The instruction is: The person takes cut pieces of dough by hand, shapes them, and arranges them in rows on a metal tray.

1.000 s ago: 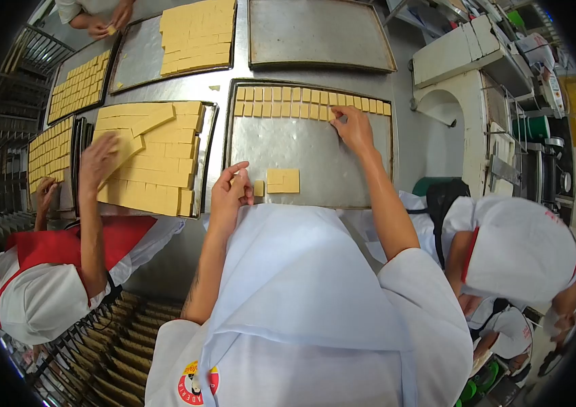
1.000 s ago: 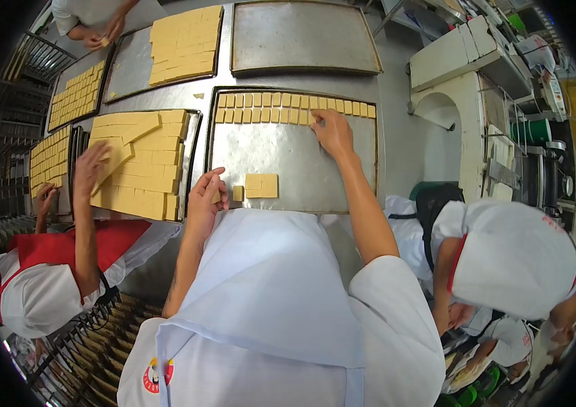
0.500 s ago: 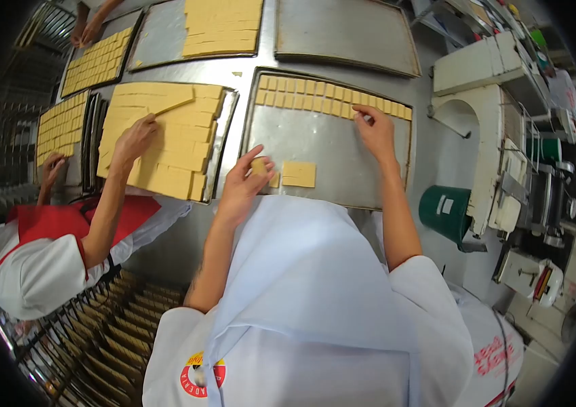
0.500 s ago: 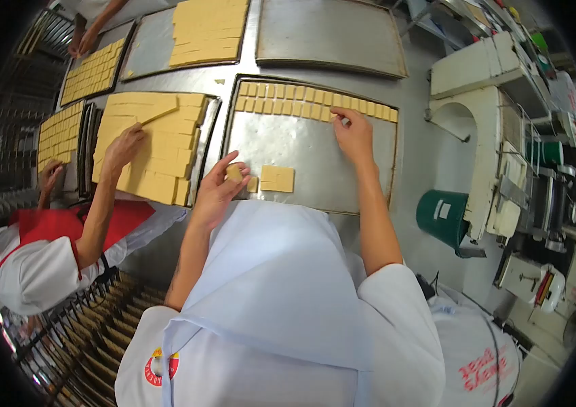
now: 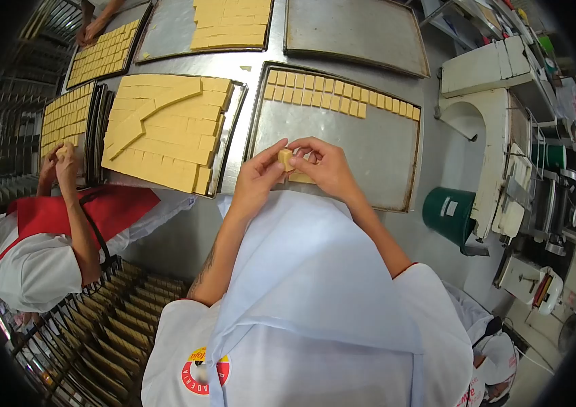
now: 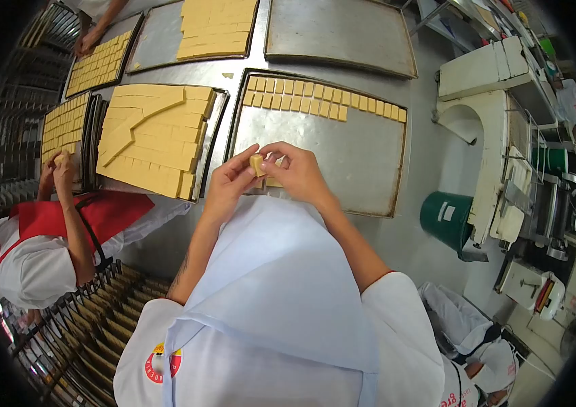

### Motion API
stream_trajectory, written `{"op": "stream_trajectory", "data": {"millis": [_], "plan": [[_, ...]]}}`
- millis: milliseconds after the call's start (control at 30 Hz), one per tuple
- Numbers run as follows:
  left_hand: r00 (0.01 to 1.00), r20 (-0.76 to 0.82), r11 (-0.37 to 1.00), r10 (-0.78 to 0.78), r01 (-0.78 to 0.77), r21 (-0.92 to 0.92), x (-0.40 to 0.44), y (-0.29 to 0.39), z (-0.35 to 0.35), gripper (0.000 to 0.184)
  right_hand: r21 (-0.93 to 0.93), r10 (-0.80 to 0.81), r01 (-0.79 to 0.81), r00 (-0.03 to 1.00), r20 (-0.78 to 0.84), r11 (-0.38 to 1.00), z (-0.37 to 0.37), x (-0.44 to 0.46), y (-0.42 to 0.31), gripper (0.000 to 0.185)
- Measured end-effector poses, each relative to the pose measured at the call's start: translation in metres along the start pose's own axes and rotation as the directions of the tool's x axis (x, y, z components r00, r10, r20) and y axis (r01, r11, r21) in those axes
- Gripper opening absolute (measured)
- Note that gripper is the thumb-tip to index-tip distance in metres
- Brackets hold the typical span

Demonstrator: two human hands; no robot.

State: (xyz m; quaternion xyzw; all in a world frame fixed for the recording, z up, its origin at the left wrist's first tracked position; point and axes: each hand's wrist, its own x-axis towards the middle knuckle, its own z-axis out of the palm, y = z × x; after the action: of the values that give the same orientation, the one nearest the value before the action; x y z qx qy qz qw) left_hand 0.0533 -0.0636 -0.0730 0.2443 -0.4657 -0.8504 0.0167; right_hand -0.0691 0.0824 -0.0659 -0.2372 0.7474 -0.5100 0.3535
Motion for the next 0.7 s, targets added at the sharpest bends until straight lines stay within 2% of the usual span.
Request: {"op": "stream_trajectory", "data": {"millis": [100, 200, 300, 400, 500, 700], "plan": [[0.998, -0.031, 0.990, 0.057, -0.052, 0.134, 0.001, 0.001, -0.001, 0.049, 0.051, -0.061, 0.063, 0.998, -0.029, 0.997, 0.001, -0.002, 0.003, 0.029], [0.994, -0.085, 0.984, 0.065, -0.050, 0.169, 0.002, 0.004, 0.001, 0.046, 0.188, -0.051, 0.048, 0.999, 0.010, 0.981, 0.002, 0.000, 0.009, 0.029], [0.995, -0.079, 0.990, 0.064, -0.054, 0.128, 0.000, 0.012, 0.007, 0.043, 0.328, 0.005, -0.027, 0.998, 0.068, 0.944, 0.001, -0.002, 0.006, 0.030], [0.991, -0.075, 0.960, 0.113, -0.089, 0.265, 0.003, 0.005, 0.003, 0.042, 0.286, -0.022, 0.005, 0.998, 0.055, 0.958, 0.000, -0.003, 0.006, 0.031], [0.987, -0.082, 0.936, 0.135, -0.100, 0.339, 0.005, 0.002, 0.000, 0.044, 0.326, -0.051, 0.029, 0.997, 0.060, 0.945, 0.002, -0.003, 0.009, 0.032], [0.994, -0.086, 0.970, 0.075, -0.053, 0.236, 0.003, 0.012, 0.002, 0.052, 0.234, -0.080, 0.080, 0.997, -0.008, 0.969, 0.006, -0.005, 0.001, 0.034]]}}
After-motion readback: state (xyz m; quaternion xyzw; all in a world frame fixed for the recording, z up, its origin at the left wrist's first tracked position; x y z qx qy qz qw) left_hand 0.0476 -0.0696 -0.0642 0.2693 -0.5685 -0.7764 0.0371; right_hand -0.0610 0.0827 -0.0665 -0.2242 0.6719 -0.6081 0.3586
